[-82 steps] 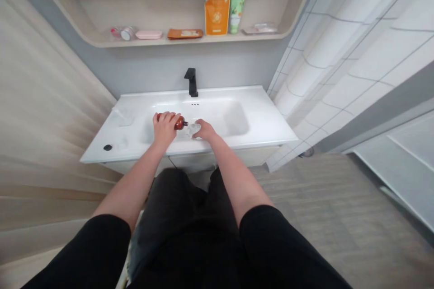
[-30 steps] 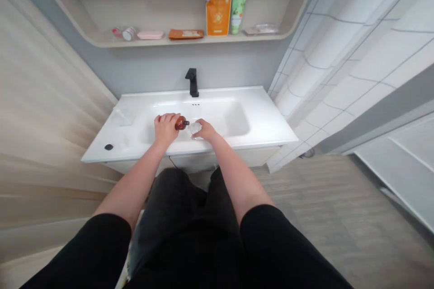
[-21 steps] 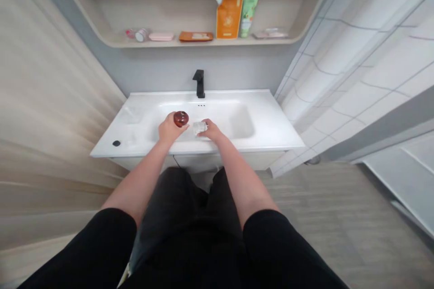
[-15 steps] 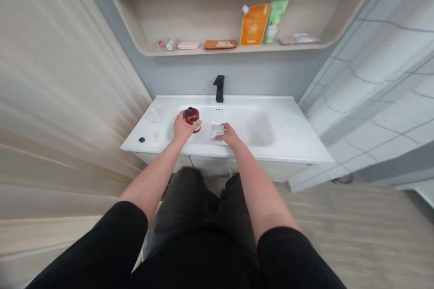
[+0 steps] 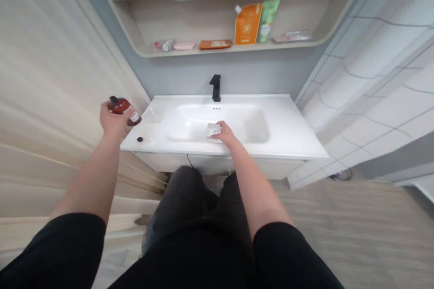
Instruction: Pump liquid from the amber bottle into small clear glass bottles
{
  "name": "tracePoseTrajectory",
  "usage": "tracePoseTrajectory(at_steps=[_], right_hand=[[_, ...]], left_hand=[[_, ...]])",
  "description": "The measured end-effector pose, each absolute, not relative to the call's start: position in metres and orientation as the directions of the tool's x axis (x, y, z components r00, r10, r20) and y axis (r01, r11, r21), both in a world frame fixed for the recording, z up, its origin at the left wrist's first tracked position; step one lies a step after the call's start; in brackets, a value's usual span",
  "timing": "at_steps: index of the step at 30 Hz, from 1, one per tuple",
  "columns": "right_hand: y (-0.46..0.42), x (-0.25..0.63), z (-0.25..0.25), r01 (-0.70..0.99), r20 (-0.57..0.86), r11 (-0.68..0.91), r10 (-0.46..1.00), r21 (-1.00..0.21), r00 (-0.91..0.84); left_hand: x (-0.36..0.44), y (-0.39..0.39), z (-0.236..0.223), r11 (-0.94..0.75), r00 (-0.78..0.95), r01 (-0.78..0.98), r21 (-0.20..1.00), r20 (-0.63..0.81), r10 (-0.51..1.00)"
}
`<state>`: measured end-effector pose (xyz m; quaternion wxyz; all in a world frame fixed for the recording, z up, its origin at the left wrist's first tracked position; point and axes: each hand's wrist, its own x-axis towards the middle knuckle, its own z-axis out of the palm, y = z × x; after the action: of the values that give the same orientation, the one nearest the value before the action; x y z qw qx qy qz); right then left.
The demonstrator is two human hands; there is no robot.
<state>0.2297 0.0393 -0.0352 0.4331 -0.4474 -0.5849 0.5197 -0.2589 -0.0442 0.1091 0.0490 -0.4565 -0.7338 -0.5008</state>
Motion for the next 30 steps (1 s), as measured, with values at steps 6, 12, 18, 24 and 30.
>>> tracePoseTrajectory(at_steps=[6,12,18,24,30], right_hand=[[0.035,0.229,-0.029,0.081,0.053,0.072,0.976,-0.994,-0.212],[0.037,0.229,-0.032,0.067,0.059,0.077,0.971,-0.995,-0.233],[0.036,0.228,-0.032,0.035,0.058,0.069,0.966,-0.997,-0.250],[0.034,0.227,-0.029,0.052,0.058,0.073,0.967,-0.996,-0.247],[0.031,0.227,-0.024,0.033,0.058,0.069,0.963,-0.997,-0.262]], left_hand=[[-0.263,-0.049,0.077,0.375,-0.737,0.617,0.692,0.342,0.582],[-0.249,-0.046,0.070,0.448,-0.741,0.605,0.658,0.260,0.619],[-0.257,-0.040,0.067,0.398,-0.740,0.577,0.713,0.250,0.624],[-0.259,-0.038,0.056,0.337,-0.699,0.602,0.724,0.274,0.661],[-0.243,-0.066,0.058,0.266,-0.643,0.709,0.653,0.444,0.623]])
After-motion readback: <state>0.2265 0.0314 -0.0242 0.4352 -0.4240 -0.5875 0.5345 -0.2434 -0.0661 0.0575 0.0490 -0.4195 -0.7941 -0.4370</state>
